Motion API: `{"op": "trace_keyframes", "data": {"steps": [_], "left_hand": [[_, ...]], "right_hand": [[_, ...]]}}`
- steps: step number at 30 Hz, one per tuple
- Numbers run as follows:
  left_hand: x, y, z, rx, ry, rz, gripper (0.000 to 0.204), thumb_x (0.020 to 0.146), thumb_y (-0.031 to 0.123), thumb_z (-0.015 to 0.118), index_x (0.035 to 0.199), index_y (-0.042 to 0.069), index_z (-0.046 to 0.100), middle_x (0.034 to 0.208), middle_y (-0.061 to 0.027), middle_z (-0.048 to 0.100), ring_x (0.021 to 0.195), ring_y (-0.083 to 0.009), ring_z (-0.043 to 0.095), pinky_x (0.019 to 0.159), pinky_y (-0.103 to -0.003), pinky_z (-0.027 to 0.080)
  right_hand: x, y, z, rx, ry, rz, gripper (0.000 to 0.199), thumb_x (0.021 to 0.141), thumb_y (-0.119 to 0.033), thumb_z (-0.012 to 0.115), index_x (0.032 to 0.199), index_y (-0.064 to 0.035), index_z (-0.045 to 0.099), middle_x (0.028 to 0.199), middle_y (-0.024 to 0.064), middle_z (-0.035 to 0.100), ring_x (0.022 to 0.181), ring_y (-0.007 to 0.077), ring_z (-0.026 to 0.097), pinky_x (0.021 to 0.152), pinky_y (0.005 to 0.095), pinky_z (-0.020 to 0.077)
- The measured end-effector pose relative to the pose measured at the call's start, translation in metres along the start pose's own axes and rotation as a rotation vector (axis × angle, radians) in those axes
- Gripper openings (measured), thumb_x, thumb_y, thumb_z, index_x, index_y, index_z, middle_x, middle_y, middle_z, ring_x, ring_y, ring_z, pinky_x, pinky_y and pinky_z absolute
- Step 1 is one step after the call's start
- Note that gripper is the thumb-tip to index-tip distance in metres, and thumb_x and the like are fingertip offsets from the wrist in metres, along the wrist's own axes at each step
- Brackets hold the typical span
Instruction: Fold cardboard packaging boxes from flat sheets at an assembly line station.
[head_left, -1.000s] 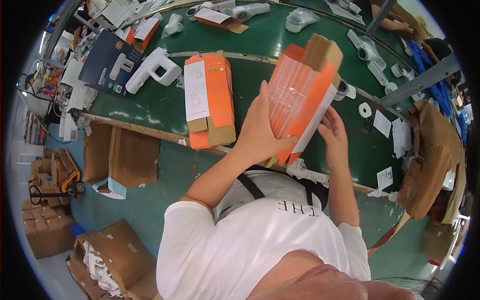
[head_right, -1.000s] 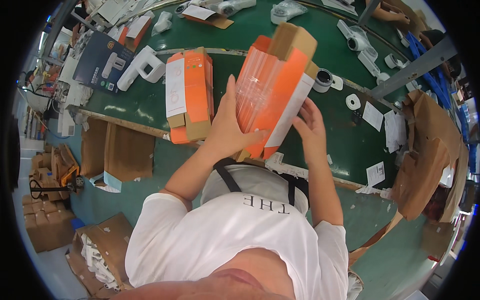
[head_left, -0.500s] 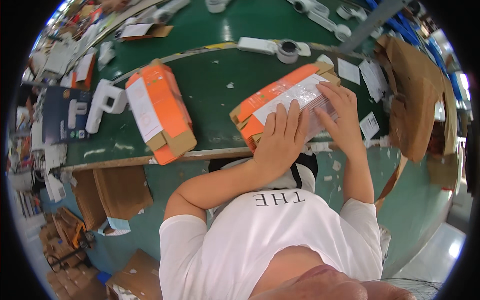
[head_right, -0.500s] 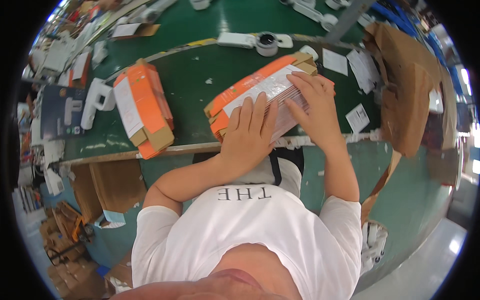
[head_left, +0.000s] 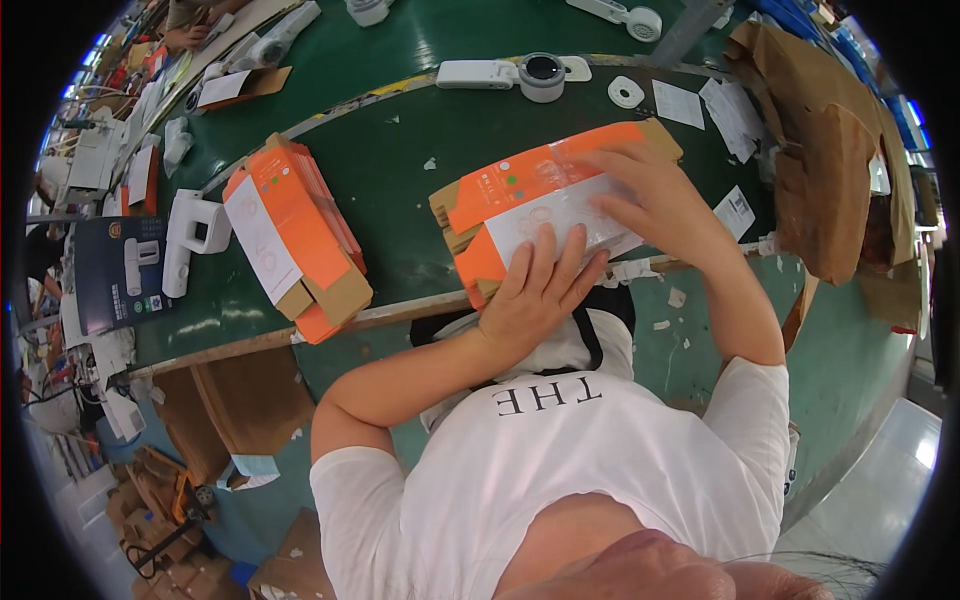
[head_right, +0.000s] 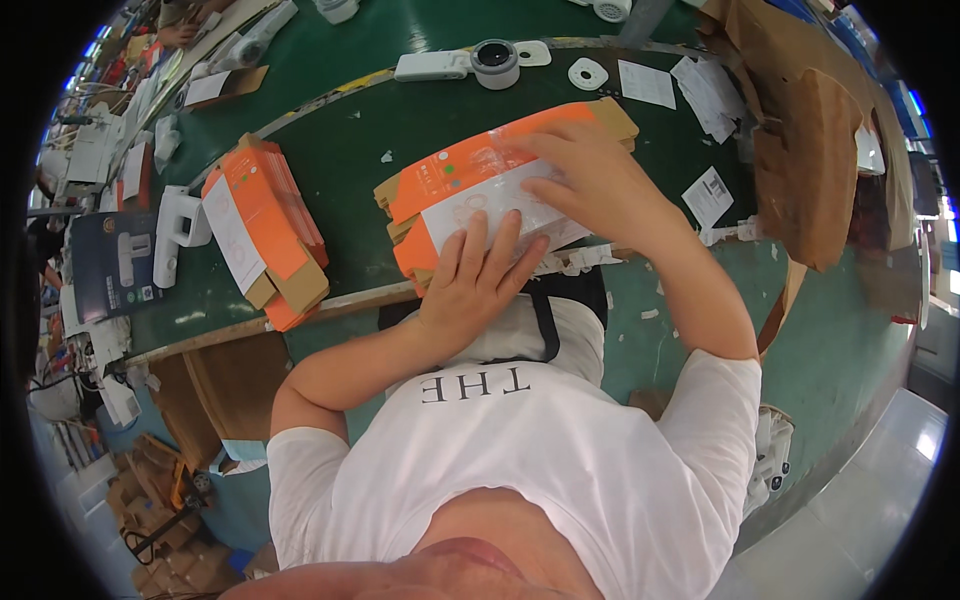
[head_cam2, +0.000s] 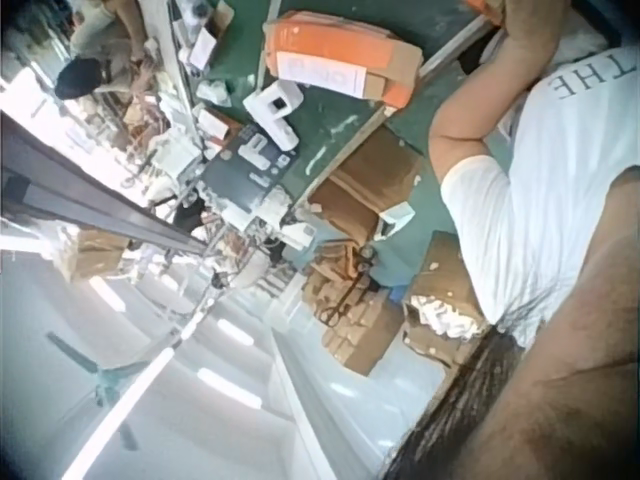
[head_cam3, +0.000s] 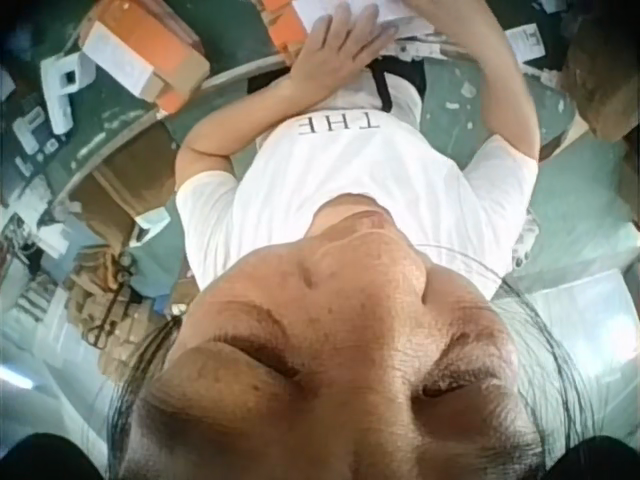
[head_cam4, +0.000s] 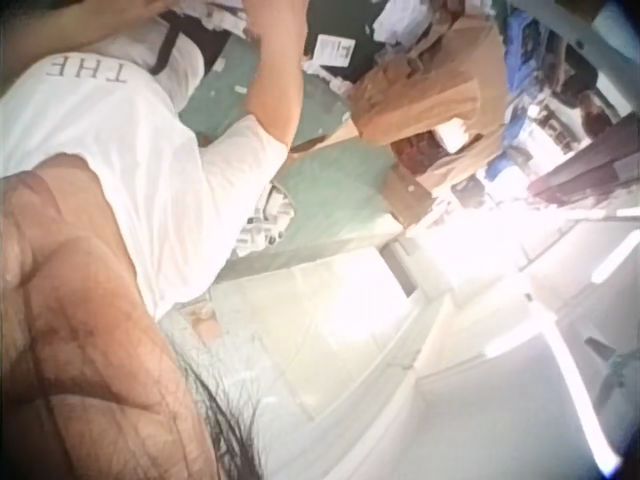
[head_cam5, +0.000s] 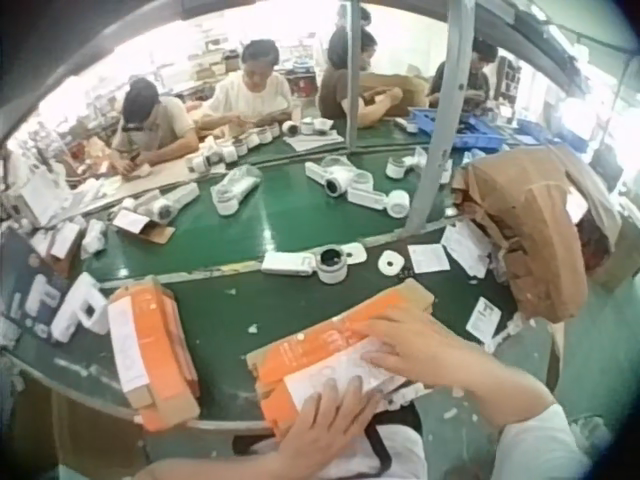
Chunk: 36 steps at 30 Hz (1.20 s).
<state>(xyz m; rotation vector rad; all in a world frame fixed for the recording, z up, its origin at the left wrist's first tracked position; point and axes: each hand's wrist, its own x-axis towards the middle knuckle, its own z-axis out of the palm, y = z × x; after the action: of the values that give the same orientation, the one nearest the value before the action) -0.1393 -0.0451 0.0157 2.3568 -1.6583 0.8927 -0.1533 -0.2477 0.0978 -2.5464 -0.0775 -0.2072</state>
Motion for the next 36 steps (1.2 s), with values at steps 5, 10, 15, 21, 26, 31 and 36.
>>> {"op": "trace_keyframes", "data": {"steps": [5,10,15,21,26,31,36], "left_hand": [[0.001,-0.004,-0.002,-0.02,-0.003,0.02,0.054,0.079,0.016,0.052,0.132,0.019,0.041,0.13,-0.0116,0.045,0.11,-0.0312,0.048,0.089,-0.039,0.037],[0.004,-0.013,-0.002,-0.055,0.011,0.023,0.055,0.079,0.014,0.053,0.132,0.016,0.04,0.13,-0.0119,0.045,0.11,-0.0315,0.048,0.089,-0.039,0.037],[0.016,-0.04,-0.005,-0.27,0.061,-0.023,0.064,0.071,0.012,0.058,0.13,0.002,0.038,0.131,-0.0181,0.043,0.111,-0.034,0.047,0.09,-0.041,0.037],[0.04,-0.068,-0.014,-0.34,-0.161,-0.091,0.086,0.056,0.019,0.068,0.132,-0.002,0.034,0.132,-0.0222,0.037,0.113,-0.034,0.042,0.091,-0.047,0.034],[0.051,-0.067,-0.002,-0.08,-0.181,-0.126,0.093,0.054,0.023,0.073,0.133,0.0,0.031,0.131,-0.0199,0.036,0.11,-0.0328,0.041,0.088,-0.049,0.033],[0.079,-0.108,0.004,-0.389,-0.384,-0.246,0.098,0.059,0.028,0.074,0.14,0.007,0.022,0.125,-0.0173,0.042,0.115,-0.0322,0.042,0.096,-0.044,0.033],[0.068,-0.135,-0.006,-0.572,-0.423,-0.25,0.099,0.06,0.029,0.073,0.142,0.01,0.021,0.131,-0.0178,0.04,0.121,-0.0325,0.039,0.102,-0.042,0.029]], "right_hand": [[0.039,0.007,0.015,-0.008,-0.184,0.035,0.025,0.079,-0.011,0.059,0.104,-0.0055,0.059,0.106,0.0109,0.054,0.096,0.0248,0.052,0.083,0.0306,0.0432],[0.039,0.013,0.021,0.379,-0.104,0.091,0.012,0.083,-0.012,0.057,0.09,-0.0029,0.055,0.096,0.0068,0.056,0.093,0.0189,0.057,0.081,0.0296,0.0443],[-0.009,0.01,-0.009,0.92,0.163,0.145,0.005,0.089,-0.01,0.048,0.091,-0.0047,0.048,0.086,0.0051,0.055,0.083,0.0172,0.06,0.078,0.0303,0.0446],[-0.084,-0.009,0.001,1.309,0.125,0.031,0.015,0.091,-0.019,0.051,0.088,-0.0086,0.041,0.074,0.004,0.048,0.069,0.0181,0.053,0.079,0.0394,0.0434],[-0.149,-0.014,0.032,1.554,0.005,0.182,0.012,0.09,-0.016,0.052,0.091,-0.0075,0.043,0.076,0.0042,0.05,0.067,0.0167,0.05,0.076,0.0358,0.0424],[-0.27,0.039,0.073,0.178,-0.301,0.676,0.007,0.082,-0.007,0.054,0.088,-0.0069,0.057,0.088,0.0084,0.062,0.079,0.0249,0.061,0.066,0.0376,0.0478],[-0.469,0.12,0.053,-0.624,-0.554,1.384,0.034,0.083,-0.022,0.052,0.114,-0.0111,0.056,0.114,0.0157,0.057,0.106,0.0309,0.055,0.089,0.04,0.0449]]}}
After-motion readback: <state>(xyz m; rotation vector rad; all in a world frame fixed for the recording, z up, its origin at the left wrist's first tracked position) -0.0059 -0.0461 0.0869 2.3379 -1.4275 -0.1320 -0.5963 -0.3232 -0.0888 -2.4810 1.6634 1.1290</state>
